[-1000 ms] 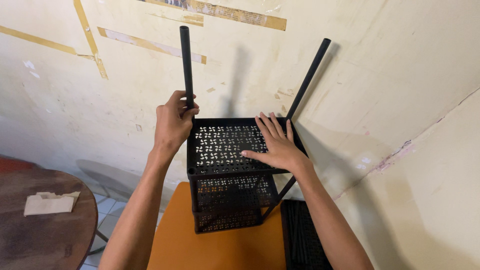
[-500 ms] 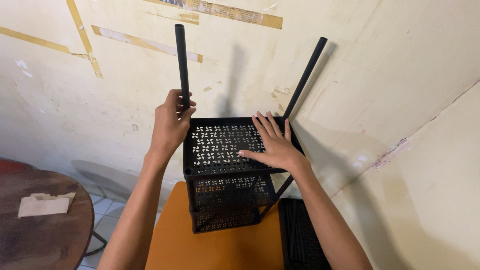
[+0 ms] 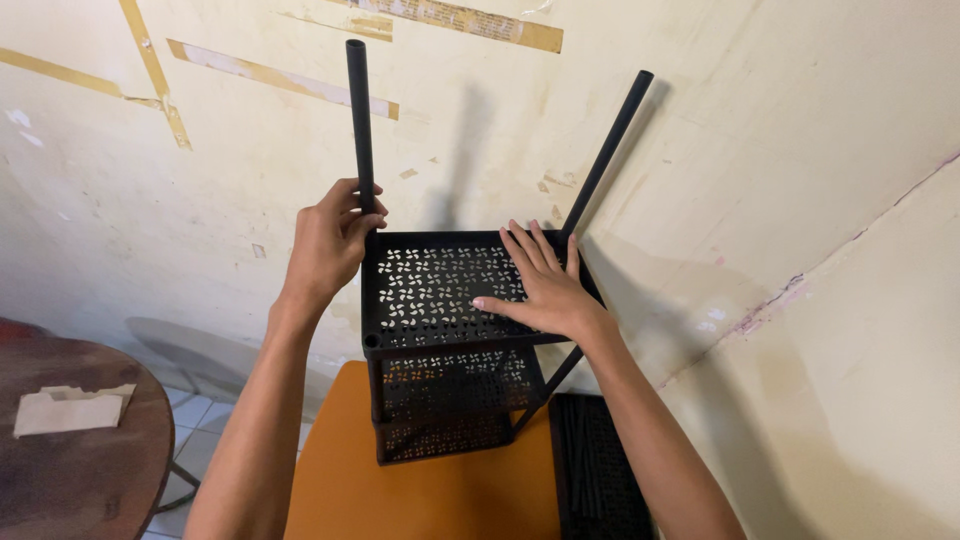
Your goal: The person inserts two black cylindrical legs into the top corners of a perforated metal shelving unit. They then insert a third leg into the opposite side and adjust the unit's position on the table.
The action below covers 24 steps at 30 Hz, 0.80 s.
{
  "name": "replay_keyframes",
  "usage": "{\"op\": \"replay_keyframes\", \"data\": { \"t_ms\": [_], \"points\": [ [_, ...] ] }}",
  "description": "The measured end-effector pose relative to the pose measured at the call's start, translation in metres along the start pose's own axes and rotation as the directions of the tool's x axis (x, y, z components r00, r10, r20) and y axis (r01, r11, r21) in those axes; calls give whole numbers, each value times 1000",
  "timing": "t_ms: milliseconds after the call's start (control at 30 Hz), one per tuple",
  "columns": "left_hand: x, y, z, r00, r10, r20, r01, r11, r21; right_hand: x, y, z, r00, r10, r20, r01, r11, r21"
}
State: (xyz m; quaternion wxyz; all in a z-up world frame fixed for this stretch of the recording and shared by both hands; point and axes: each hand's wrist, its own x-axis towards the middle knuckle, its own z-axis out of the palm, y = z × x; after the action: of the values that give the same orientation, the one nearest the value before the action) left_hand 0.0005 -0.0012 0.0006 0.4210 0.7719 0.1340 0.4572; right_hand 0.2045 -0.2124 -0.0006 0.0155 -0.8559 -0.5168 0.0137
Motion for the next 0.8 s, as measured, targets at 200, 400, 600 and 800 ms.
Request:
{"op": "replay_keyframes", "data": {
  "t_ms": [200, 400, 600, 800],
  "points": [
    [-4, 6, 10, 992, 14, -123, -1, 994, 108, 3, -2, -1, 1000, 16, 13, -16, 1000, -5],
    [2, -1, 8, 999, 26, -43, -24, 999, 33, 5, 4, 1, 1000, -7, 3, 7, 1000, 20],
    [6, -12, -1, 987, 104, 126, -87, 987, -136, 10, 7, 5, 1000, -29, -7, 29, 999, 35],
    [3, -7, 3, 1000, 9, 20, -9, 1000, -3, 12, 6, 5, 1000, -10, 7, 10, 1000, 22]
  ]
}}
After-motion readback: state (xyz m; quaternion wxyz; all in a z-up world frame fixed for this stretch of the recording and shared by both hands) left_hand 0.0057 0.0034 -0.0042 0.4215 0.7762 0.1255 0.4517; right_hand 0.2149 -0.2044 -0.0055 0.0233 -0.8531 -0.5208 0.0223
